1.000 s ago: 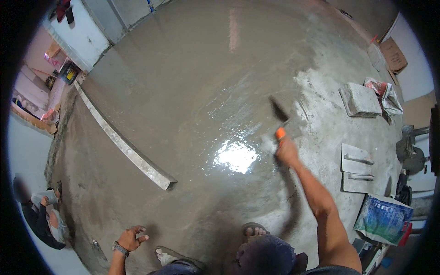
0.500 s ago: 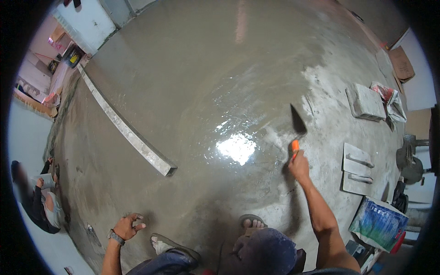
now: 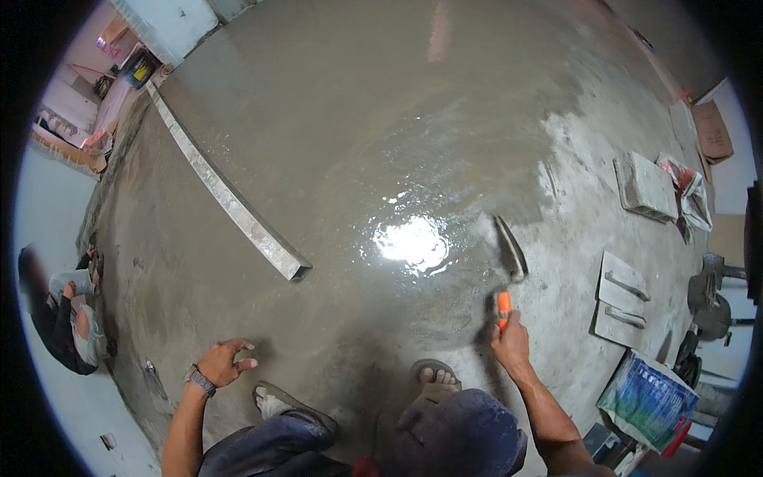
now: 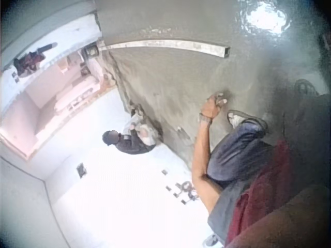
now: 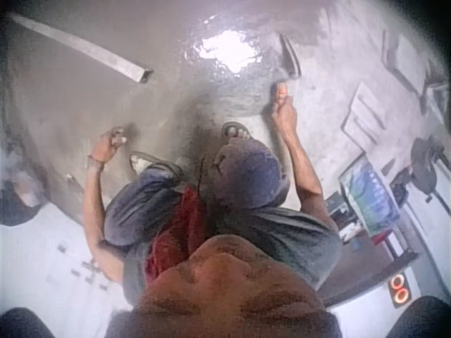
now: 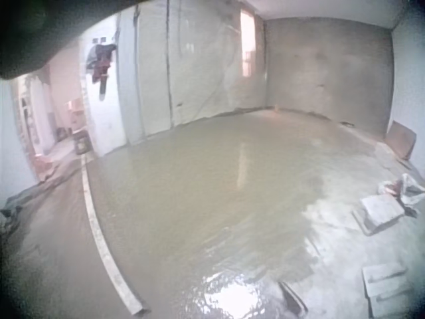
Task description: The person uses a long straightedge to screed and level wet concrete on a floor, repeatedly dragging the tool across the surface to create a flat plane. A second worker is visible in the background smoothing the edges with a trowel.
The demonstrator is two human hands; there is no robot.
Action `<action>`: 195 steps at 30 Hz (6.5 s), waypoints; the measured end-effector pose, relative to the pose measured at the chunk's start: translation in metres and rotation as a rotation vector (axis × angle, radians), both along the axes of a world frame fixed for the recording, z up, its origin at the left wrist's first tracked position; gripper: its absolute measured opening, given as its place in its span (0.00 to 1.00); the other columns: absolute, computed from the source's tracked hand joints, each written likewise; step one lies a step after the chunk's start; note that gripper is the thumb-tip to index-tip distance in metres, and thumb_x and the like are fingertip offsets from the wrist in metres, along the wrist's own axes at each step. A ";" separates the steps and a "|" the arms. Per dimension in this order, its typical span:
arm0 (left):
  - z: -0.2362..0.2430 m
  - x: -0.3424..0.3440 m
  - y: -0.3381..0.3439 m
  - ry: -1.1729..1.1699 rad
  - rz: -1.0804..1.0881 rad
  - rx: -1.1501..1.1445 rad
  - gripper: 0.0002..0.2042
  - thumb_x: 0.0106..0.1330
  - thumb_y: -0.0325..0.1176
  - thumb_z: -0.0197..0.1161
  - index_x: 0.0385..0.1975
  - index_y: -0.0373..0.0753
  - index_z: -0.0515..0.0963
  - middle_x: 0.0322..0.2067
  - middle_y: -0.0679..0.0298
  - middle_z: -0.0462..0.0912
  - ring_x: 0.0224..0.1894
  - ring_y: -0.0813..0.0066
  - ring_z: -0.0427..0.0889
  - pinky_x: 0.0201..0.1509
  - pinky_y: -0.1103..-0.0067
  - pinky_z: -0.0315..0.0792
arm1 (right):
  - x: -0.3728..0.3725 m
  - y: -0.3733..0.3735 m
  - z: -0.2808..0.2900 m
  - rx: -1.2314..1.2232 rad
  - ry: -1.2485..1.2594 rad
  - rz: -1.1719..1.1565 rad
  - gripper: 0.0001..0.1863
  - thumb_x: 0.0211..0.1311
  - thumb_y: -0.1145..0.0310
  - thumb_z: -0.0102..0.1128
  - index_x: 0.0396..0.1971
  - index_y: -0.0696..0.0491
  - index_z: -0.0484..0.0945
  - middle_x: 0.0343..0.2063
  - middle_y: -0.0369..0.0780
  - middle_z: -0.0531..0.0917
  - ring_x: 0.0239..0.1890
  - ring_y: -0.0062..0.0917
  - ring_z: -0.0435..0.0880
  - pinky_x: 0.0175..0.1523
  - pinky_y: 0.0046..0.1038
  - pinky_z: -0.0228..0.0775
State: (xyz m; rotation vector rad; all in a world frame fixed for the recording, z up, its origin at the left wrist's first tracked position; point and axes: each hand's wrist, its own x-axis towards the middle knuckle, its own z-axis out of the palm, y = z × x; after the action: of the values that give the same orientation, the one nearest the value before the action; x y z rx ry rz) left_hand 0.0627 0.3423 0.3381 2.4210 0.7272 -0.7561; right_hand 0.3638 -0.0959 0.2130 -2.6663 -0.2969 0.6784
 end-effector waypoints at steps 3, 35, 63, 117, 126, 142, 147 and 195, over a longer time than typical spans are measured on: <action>-0.001 0.005 -0.001 0.060 -0.012 0.004 0.22 0.59 0.51 0.62 0.46 0.41 0.75 0.41 0.52 0.81 0.39 0.53 0.81 0.43 0.66 0.74 | -0.042 -0.014 -0.013 -0.077 0.056 0.007 0.20 0.55 0.67 0.57 0.41 0.61 0.62 0.25 0.56 0.79 0.28 0.54 0.78 0.35 0.48 0.70; -0.068 0.103 0.033 -0.378 -0.486 0.740 0.18 0.61 0.28 0.50 0.53 0.44 0.68 0.48 0.61 0.74 0.53 0.62 0.73 0.58 0.64 0.64 | -0.017 0.147 -0.025 0.066 -0.051 0.676 0.19 0.55 0.68 0.57 0.40 0.63 0.63 0.24 0.59 0.79 0.30 0.55 0.78 0.35 0.50 0.69; -0.010 0.167 0.059 -0.572 -0.623 0.738 0.17 0.54 0.31 0.62 0.46 0.48 0.75 0.48 0.67 0.78 0.59 0.68 0.69 0.69 0.64 0.54 | 0.045 0.102 -0.013 0.234 0.250 0.047 0.14 0.53 0.73 0.52 0.41 0.56 0.65 0.21 0.40 0.74 0.16 0.23 0.74 0.16 0.28 0.67; -0.015 0.146 0.093 -0.772 -0.746 0.566 0.06 0.59 0.37 0.59 0.30 0.49 0.84 0.34 0.68 0.84 0.47 0.72 0.78 0.52 0.67 0.62 | -0.343 0.209 0.000 0.418 0.535 -0.388 0.15 0.62 0.68 0.54 0.43 0.55 0.61 0.30 0.38 0.72 0.27 0.23 0.73 0.29 0.27 0.69; -0.035 0.148 0.090 -0.808 -0.677 0.537 0.06 0.55 0.37 0.62 0.29 0.48 0.84 0.36 0.69 0.83 0.50 0.69 0.77 0.59 0.63 0.62 | -0.376 0.292 0.006 0.392 0.788 0.526 0.23 0.55 0.66 0.56 0.50 0.55 0.63 0.30 0.46 0.78 0.31 0.30 0.78 0.35 0.35 0.70; -0.044 0.144 0.093 -0.802 -0.716 0.442 0.05 0.50 0.36 0.66 0.26 0.46 0.83 0.34 0.67 0.83 0.48 0.70 0.77 0.57 0.66 0.63 | -0.121 0.142 0.155 -0.424 0.369 0.357 0.22 0.49 0.65 0.61 0.44 0.55 0.70 0.24 0.47 0.79 0.24 0.35 0.80 0.28 0.33 0.71; -0.033 0.141 0.098 -0.733 -0.798 0.439 0.07 0.59 0.34 0.57 0.28 0.46 0.84 0.34 0.66 0.84 0.48 0.69 0.78 0.56 0.64 0.63 | -0.079 0.130 0.177 -0.006 0.473 -0.124 0.16 0.50 0.71 0.66 0.32 0.57 0.66 0.17 0.37 0.73 0.12 0.22 0.73 0.15 0.26 0.67; -0.001 0.016 0.215 -0.312 0.620 0.396 0.13 0.46 0.36 0.75 0.28 0.39 0.82 0.26 0.58 0.83 0.30 0.71 0.82 0.38 0.73 0.75 | 0.129 0.063 0.016 -0.037 -0.046 0.225 0.17 0.46 0.64 0.61 0.34 0.60 0.77 0.33 0.52 0.81 0.39 0.44 0.81 0.44 0.40 0.74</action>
State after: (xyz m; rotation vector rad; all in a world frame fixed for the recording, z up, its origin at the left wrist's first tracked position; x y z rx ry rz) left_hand 0.0783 0.5568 0.3369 2.3374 1.4955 0.0163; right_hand 0.4931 -0.0326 0.2291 -2.7121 -0.6096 0.6947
